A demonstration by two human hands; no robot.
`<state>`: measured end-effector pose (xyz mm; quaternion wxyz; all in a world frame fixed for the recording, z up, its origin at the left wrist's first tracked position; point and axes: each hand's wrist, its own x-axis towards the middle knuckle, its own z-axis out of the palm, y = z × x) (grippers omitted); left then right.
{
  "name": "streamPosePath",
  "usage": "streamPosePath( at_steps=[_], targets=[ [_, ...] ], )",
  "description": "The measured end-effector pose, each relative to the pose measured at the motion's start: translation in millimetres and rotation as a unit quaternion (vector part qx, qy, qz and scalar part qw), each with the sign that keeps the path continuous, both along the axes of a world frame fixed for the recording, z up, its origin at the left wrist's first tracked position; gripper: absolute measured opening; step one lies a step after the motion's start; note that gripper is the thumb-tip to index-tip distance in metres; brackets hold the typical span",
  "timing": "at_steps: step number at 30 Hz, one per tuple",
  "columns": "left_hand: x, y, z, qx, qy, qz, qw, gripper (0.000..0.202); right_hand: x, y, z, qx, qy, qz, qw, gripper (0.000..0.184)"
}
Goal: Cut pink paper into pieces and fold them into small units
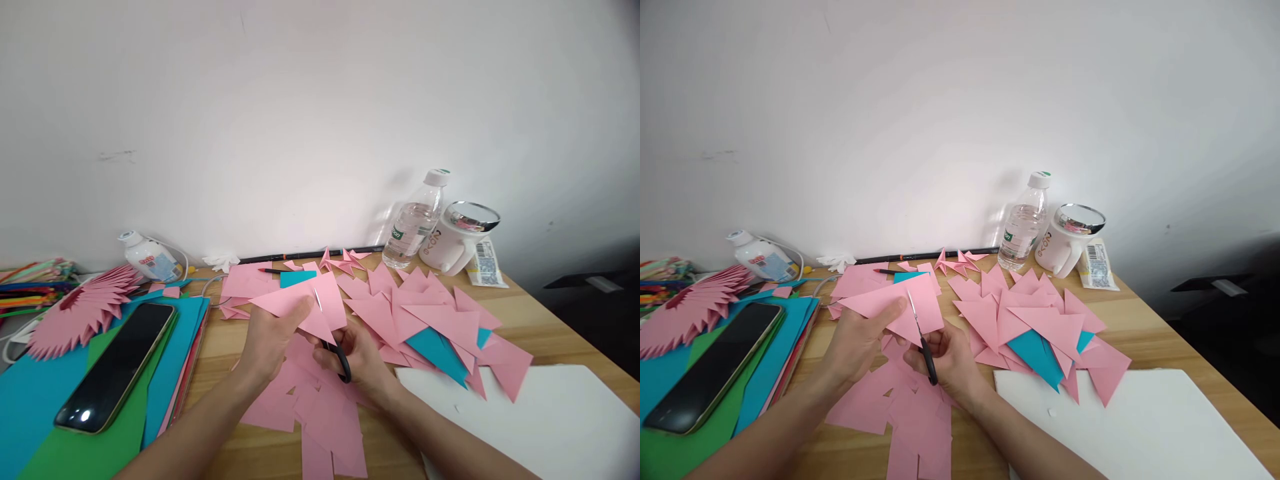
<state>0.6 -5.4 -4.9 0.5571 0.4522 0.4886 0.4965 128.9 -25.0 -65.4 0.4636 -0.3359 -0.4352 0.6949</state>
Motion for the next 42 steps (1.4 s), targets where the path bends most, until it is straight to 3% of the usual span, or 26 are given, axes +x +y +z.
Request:
streamPosePath(
  at_steps=[21,28,37,42],
  targets=[
    [2.3,-2.7,-0.5,-0.035,-0.006,0.008,0.999,0.013,-1.9,1.8,-0.6,0.026,0.042,-0.012,0.999,0.036],
    [4.1,-2.9,3.1,-0.056,-0.013,0.029,0.998,0.016,-2.9,1.3,3.7,0.027,0.016,-0.028,0.999,0.035],
    [3.6,-3.2,1.9,-0.058,-0.004,0.021,0.998,0.018,-0.4,1.1,2.4,0.029,-0.016,-0.017,0.999,0.033],
    [2.8,-4.1,-0.8,-0.062,-0.016,-0.015,0.998,0.015,-1.2,1.6,0.4,0.02,-0.019,-0.027,0.999,0.039]
  ],
)
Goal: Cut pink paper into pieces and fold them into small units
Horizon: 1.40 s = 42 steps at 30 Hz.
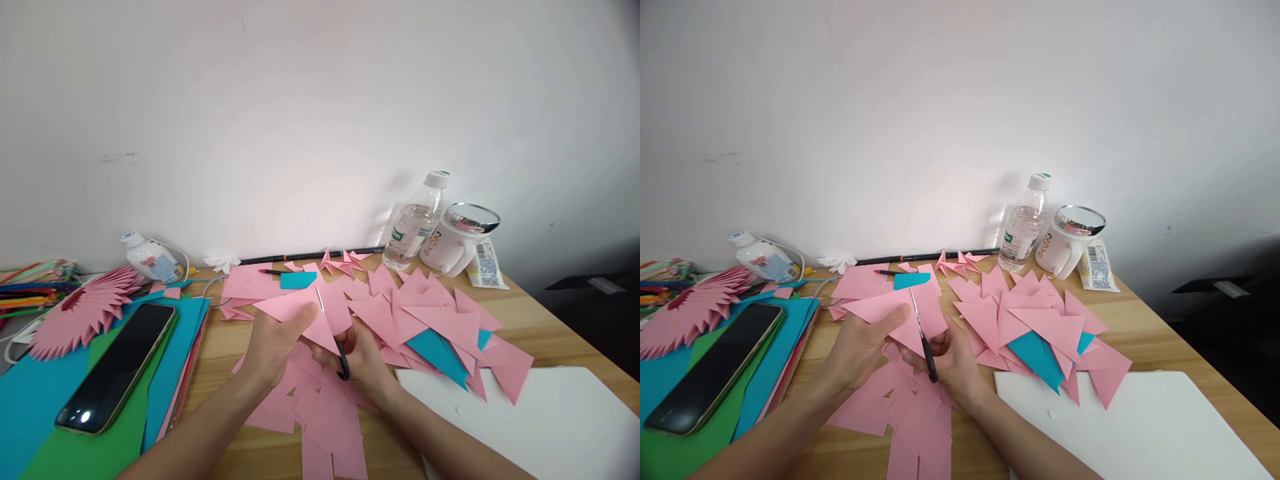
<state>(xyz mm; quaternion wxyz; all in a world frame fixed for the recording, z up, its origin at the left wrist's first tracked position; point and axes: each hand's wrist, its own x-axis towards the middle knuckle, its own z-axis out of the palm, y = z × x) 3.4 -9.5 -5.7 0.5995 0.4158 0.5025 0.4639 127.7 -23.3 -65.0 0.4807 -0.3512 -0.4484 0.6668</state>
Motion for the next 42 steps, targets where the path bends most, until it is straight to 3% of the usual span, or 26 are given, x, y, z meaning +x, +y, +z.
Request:
streamPosePath(
  at_steps=[7,13,20,27,31,35,39,42],
  targets=[
    [1,0,-0.9,-0.004,0.013,-0.014,1.0,0.014,1,0,3.5,-0.013,0.005,-0.017,1.0,0.049],
    [1,0,0.6,0.0,0.03,0.012,0.999,0.014,1,-1,-0.8,0.005,0.037,-0.004,0.999,0.048],
    [1,0,1.8,-0.006,0.028,0.0,1.0,0.014,0,-1,-3.6,-0.017,0.02,-0.009,1.0,0.048],
    [-5,2,9.3,0.034,0.036,0.016,0.999,0.016,4,1,-6.4,-0.06,0.063,0.052,0.995,0.055],
    [-13,6,22.3,0.061,0.056,0.018,0.996,0.024,8,1,-2.0,-0.117,0.065,0.181,0.974,0.045],
    [-10,16,26.5,0.01,0.081,-0.011,0.997,0.03,16,1,6.7,-0.163,0.022,0.389,0.907,0.033],
    [10,30,16.2,-0.043,0.075,-0.127,0.988,0.033,25,1,17.4,-0.144,-0.011,0.527,0.837,0.038],
    [33,37,9.7,-0.058,0.072,-0.226,0.97,0.031,29,2,21.3,-0.098,-0.039,0.574,0.812,0.041]
  ],
)
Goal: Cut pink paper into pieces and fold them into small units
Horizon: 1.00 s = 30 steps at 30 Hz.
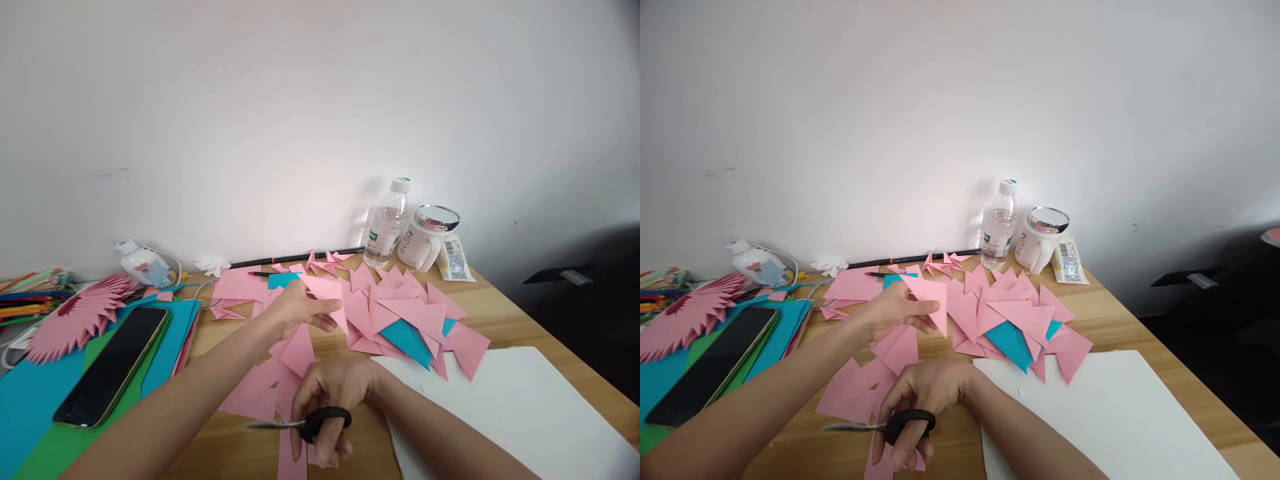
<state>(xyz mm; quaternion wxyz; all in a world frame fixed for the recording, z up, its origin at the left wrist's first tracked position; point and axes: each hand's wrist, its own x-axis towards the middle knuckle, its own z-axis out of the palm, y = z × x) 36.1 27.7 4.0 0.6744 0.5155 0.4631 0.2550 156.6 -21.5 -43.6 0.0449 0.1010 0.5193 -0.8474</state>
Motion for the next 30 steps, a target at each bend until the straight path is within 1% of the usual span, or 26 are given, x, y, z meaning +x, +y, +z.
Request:
streamPosePath(
  at_steps=[2,3,6,8,10,11,12,13,15,16,17,18,19,21,23,24,26,28,30],
  targets=[
    [14,2,0.8,0.002,-0.035,-0.059,0.998,0.026,1,0,-0.6,0.029,0.006,0.017,0.999,0.042],
    [20,3,2.7,0.01,-0.041,-0.079,0.996,0.026,0,0,-1.6,0.041,0.003,0.021,0.999,0.043],
    [27,4,9.8,0.045,-0.047,-0.123,0.99,0.049,-2,-1,-3.7,0.058,-0.004,0.031,0.998,0.045],
    [21,6,11.4,0.099,-0.026,-0.141,0.985,0.056,-2,-1,-2.1,0.064,0.007,0.039,0.997,0.043],
    [8,8,8.1,0.188,0.048,-0.14,0.971,0.052,1,-1,0.2,0.056,0.027,0.047,0.997,0.042],
    [-2,10,4.7,0.234,0.103,-0.137,0.957,0.046,4,0,0.2,0.043,0.038,0.049,0.997,0.043],
    [-13,10,0.4,0.278,0.163,-0.135,0.937,0.036,8,1,-1.4,0.026,0.046,0.046,0.998,0.044],
    [-25,11,-4.6,0.306,0.235,-0.116,0.915,0.026,11,3,-5.0,0.007,0.057,0.033,0.998,0.045],
    [-50,9,-15.0,0.307,0.389,-0.034,0.868,0.015,15,6,-17.2,-0.038,0.083,-0.034,0.995,0.047],
    [-62,7,-19.9,0.298,0.418,-0.01,0.858,0.015,15,8,-24.7,-0.063,0.128,-0.102,0.985,0.049],
    [-73,5,-24.3,0.289,0.436,0.009,0.852,0.015,14,9,-31.9,-0.094,0.174,-0.171,0.965,0.051],
    [-81,2,-28.0,0.277,0.451,0.028,0.848,0.017,12,11,-38.0,-0.116,0.195,-0.228,0.947,0.052],
    [-87,-2,-31.2,0.246,0.466,0.062,0.847,0.025,9,13,-42.3,-0.133,0.206,-0.288,0.926,0.051],
    [-92,-9,-35.7,0.178,0.438,0.112,0.874,0.039,2,17,-45.2,-0.167,0.188,-0.38,0.89,0.045],
    [-90,-14,-38.5,0.123,0.391,0.139,0.902,0.052,-3,19,-42.2,-0.206,0.139,-0.434,0.866,0.038],
    [-87,-16,-39.6,0.108,0.37,0.145,0.911,0.056,-6,20,-39.9,-0.224,0.115,-0.448,0.858,0.036],
    [-81,-17,-41.8,0.094,0.346,0.153,0.921,0.061,-9,21,-35.8,-0.238,0.084,-0.462,0.85,0.035],
    [-77,-17,-44.1,0.082,0.319,0.166,0.93,0.061,-11,21,-34.2,-0.228,0.077,-0.467,0.851,0.035],
    [-74,-16,-45.3,0.075,0.293,0.187,0.935,0.057,-14,19,-35.0,-0.21,0.076,-0.469,0.854,0.033]
  ],
)
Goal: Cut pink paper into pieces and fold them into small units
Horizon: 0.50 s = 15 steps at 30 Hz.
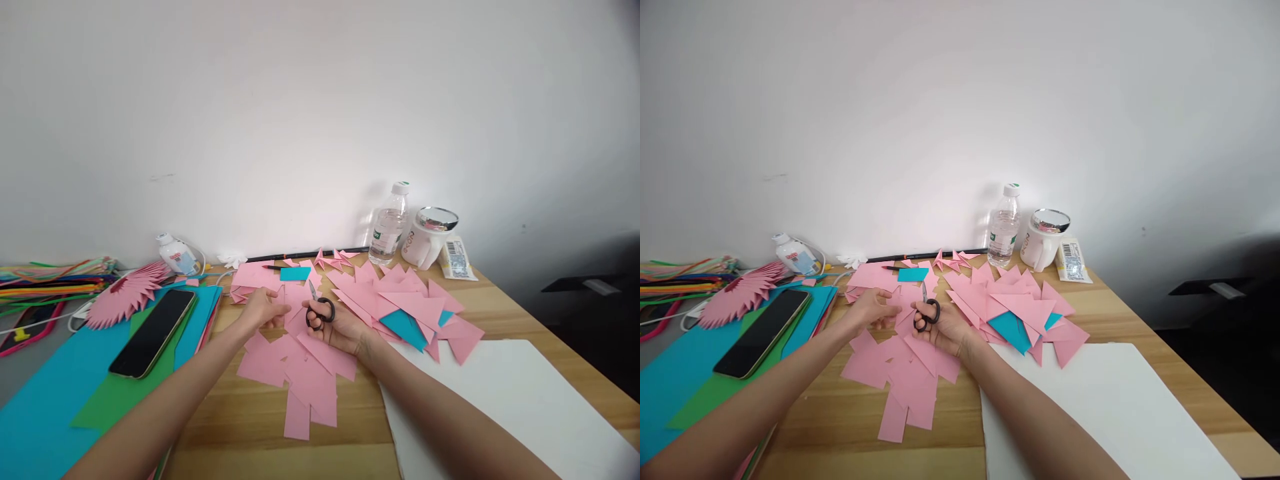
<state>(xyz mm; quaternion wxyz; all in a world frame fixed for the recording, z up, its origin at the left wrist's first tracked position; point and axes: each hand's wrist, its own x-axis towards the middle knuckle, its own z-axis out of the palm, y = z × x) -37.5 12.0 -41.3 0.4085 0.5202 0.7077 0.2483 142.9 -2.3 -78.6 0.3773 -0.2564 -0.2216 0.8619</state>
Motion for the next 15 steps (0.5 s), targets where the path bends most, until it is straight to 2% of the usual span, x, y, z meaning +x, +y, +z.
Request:
streamPosePath(
  at_steps=[5,9,11,15],
  targets=[
    [9,0,10.1,0.037,-0.081,0.058,0.994,0.036,-5,-4,-5.0,0.021,-0.013,-0.017,1.0,0.03],
    [18,-3,23.0,0.015,-0.138,0.056,0.989,0.027,-6,-4,-6.0,0.027,-0.013,-0.016,0.999,0.03],
    [19,-3,23.0,0.008,-0.145,0.044,0.988,0.028,-5,-3,-6.0,0.027,-0.012,-0.006,1.0,0.03],
    [19,1,11.8,0.006,-0.111,0.006,0.994,0.033,-3,-2,-4.2,0.023,-0.004,0.014,1.0,0.029]
  ],
)
